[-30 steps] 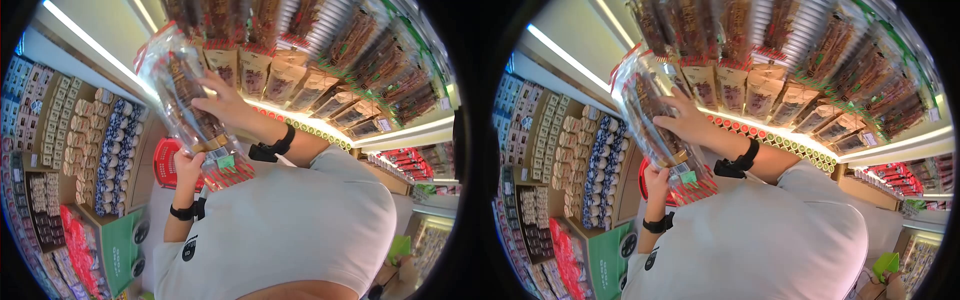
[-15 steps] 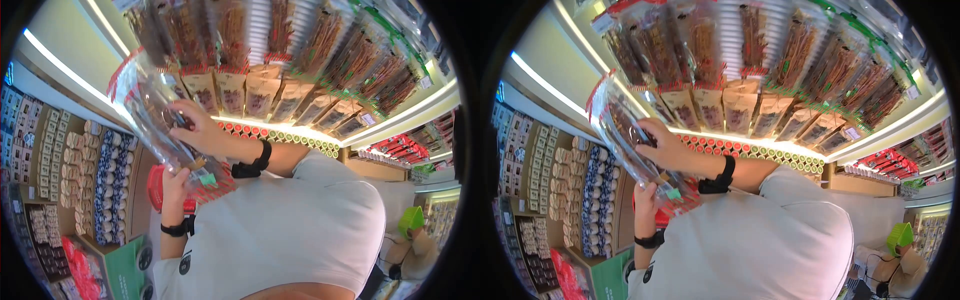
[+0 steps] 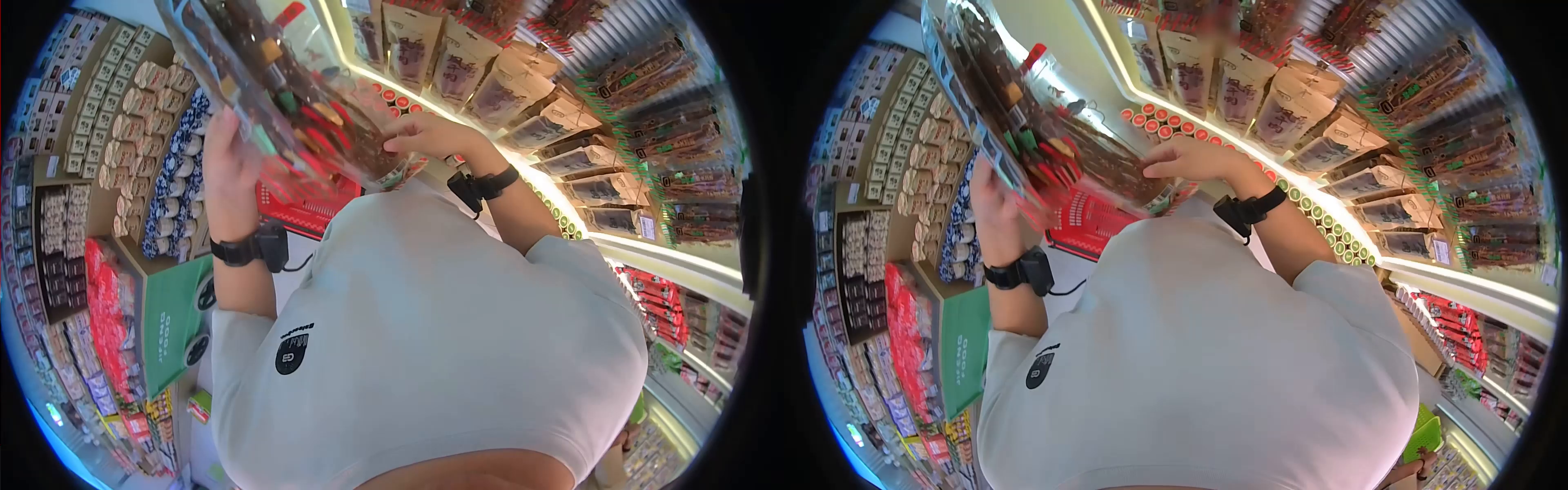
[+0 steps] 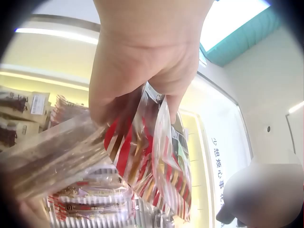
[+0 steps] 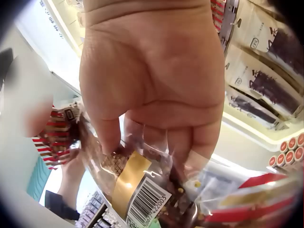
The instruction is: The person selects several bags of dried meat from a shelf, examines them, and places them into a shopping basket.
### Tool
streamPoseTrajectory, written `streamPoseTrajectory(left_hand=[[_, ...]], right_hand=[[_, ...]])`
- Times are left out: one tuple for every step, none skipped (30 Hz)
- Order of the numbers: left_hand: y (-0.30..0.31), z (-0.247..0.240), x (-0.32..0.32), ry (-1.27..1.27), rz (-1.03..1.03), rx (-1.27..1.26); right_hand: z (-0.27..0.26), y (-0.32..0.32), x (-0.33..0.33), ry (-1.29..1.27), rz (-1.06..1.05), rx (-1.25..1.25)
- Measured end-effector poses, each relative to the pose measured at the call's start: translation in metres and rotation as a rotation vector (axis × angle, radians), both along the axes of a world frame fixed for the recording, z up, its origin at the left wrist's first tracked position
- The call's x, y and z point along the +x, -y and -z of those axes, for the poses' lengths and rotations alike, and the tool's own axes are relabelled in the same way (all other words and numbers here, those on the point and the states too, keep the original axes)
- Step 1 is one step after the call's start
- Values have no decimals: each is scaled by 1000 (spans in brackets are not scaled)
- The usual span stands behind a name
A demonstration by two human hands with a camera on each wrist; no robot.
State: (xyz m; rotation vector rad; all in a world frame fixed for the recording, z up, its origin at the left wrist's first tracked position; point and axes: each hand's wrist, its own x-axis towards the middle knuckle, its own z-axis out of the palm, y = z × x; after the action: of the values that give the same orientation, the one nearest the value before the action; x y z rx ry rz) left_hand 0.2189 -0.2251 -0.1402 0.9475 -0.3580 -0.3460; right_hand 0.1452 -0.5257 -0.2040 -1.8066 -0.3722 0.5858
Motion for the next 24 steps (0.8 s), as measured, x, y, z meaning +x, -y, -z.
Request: streamPoseTrajectory(left_hand=[[-15,13,20,32,99,-125],[-8,-7,14,22,77,-20],[-15,-3,28,32,94,41],[-14,-8,30,-24,-2,138],[-17,-10,35,-38,5,161],[-17,-7,40,-30,-8,133],[-17,-2,47,-17,-19,102],[-21,5,56,-27,-27,96],[-26,12,68,-20,-98,95],[-26,16,73,-15,-169,95],[-28,20,77,-28,-178,91],[-28,20,80,-36,-161,64],[-29,22,83,-43,-147,37],[-33,28,90,-59,-137,-6],[-26,22,80,-68,-150,-7],[-11,8,65,-60,-131,-20],[-1,-2,56,-51,-113,-34],[-1,-2,56,-101,-174,-15],[0,-2,56,-105,-192,-17],[0,-2,57,-99,-199,0],[1,1,57,-96,-204,16],[1,3,58,-138,-157,-20],[2,5,57,-143,-166,-20],[6,4,56,-150,-144,-53]], right_hand=[[1,-5,0,-17,-31,2],[0,-9,1,-20,10,6],[2,-13,1,-24,54,7],[13,-17,2,-11,117,69],[4,-20,1,-34,98,66],[-18,-20,4,-68,83,-39],[-30,-21,5,-95,69,-147],[-29,-22,6,-68,99,-133],[-27,-22,7,-76,92,-139],[-24,-22,10,-22,107,-120],[-20,-21,13,30,121,-101],[-13,-19,17,20,111,-106],[-3,-16,20,-15,109,-35],[4,-13,21,-50,106,38],[5,-11,20,-59,93,36],[4,-8,18,-122,19,-38],[3,-6,16,-183,-57,-113],[9,-4,12,-188,-76,-116],[18,-2,7,-179,-56,-90],[23,-1,3,-170,-35,-65],[22,-1,2,-176,-50,-70],[20,-2,2,-198,-53,-85],[18,-3,1,-217,-53,-99],[18,-4,-1,-221,-60,-99]])
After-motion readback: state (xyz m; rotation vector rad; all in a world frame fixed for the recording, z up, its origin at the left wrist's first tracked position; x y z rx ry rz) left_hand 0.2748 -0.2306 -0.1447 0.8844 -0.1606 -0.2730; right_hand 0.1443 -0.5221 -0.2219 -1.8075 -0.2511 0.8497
